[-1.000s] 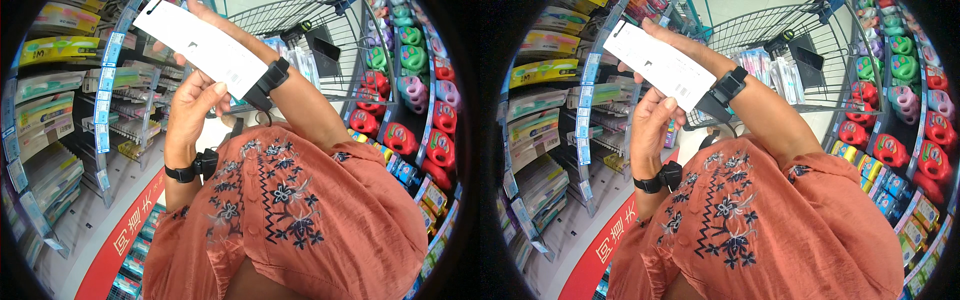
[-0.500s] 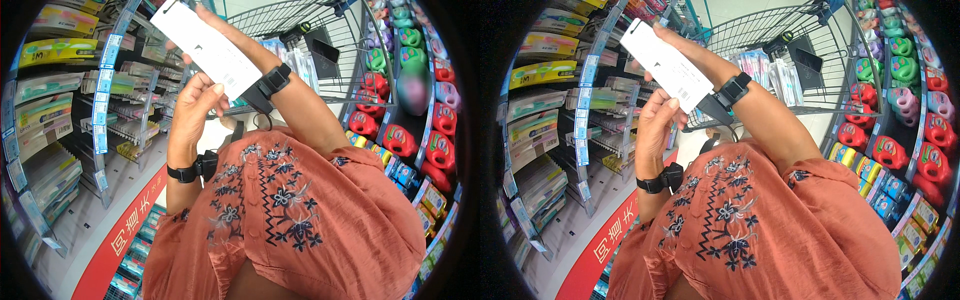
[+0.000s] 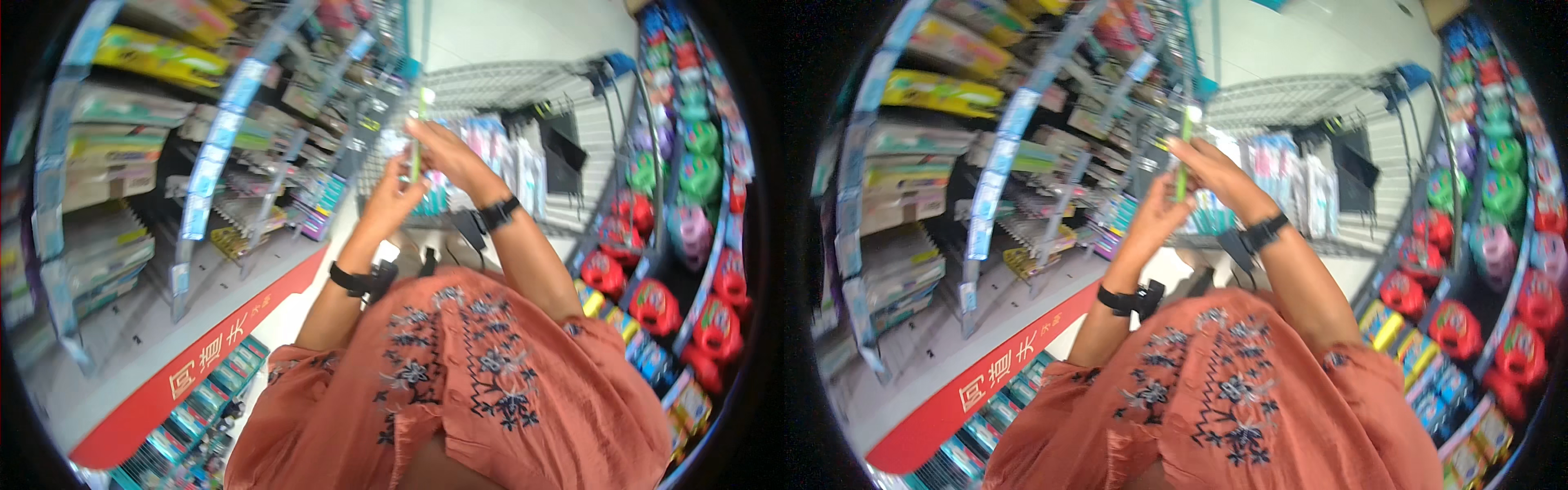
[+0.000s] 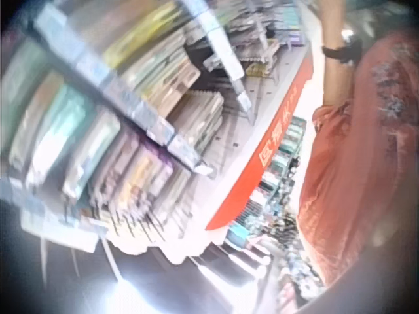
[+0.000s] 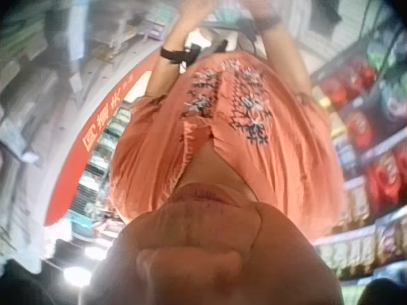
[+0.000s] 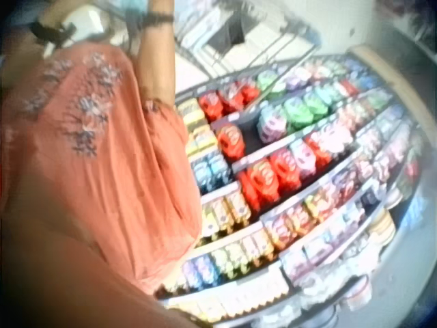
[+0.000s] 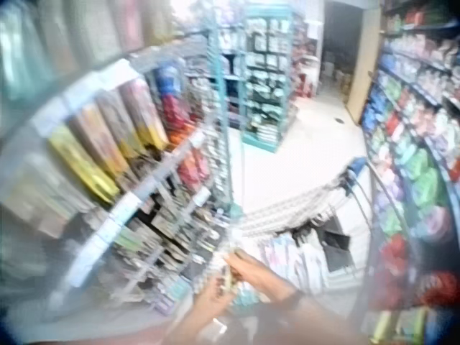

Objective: The person picks up packaged toothbrushes from a shelf by hand and places them into a shopping cart.

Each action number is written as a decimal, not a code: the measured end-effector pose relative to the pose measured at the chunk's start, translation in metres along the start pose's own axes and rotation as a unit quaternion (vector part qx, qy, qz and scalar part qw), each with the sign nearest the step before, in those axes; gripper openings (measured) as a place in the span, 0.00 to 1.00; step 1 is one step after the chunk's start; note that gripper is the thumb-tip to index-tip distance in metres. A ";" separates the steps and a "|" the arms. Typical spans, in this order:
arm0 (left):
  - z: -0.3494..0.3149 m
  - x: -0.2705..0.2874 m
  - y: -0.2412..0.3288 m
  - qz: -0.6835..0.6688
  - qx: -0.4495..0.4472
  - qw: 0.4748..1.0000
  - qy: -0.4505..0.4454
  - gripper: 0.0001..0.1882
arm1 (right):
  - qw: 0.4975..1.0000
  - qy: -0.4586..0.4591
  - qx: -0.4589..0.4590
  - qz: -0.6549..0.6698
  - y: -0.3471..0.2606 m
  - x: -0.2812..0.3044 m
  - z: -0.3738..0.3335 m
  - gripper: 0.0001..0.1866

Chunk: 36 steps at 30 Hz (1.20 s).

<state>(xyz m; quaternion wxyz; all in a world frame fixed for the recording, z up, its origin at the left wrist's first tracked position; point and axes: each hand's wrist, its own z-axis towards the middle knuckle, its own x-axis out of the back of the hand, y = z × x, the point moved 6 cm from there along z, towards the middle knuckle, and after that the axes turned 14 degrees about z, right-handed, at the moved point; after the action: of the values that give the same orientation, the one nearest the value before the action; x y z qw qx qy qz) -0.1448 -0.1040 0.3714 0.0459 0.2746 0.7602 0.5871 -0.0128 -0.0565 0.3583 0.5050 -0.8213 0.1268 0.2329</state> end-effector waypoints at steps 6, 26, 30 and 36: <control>-0.025 0.026 0.013 -0.071 -0.012 0.997 -0.018 0.27 | 0.996 -0.061 -0.059 0.011 -0.008 -0.019 -0.001 0.19; 0.027 0.327 -0.106 0.592 0.192 0.714 0.322 0.26 | 0.989 -0.103 -0.074 -0.072 0.015 -0.093 0.025 0.16; 0.035 0.336 -0.117 0.620 0.199 0.678 0.340 0.27 | 0.990 -0.090 -0.062 -0.090 0.019 -0.093 0.028 0.18; 0.033 0.332 -0.115 0.600 0.138 0.676 0.406 0.30 | 0.990 -0.073 -0.061 -0.103 0.020 -0.105 0.028 0.14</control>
<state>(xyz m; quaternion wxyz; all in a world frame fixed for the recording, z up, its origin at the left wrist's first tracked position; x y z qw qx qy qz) -0.4543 0.0632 0.3400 -0.6675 0.4095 0.4488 0.4304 -0.1189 -0.0436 0.3856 0.4829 -0.8403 -0.0099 0.2464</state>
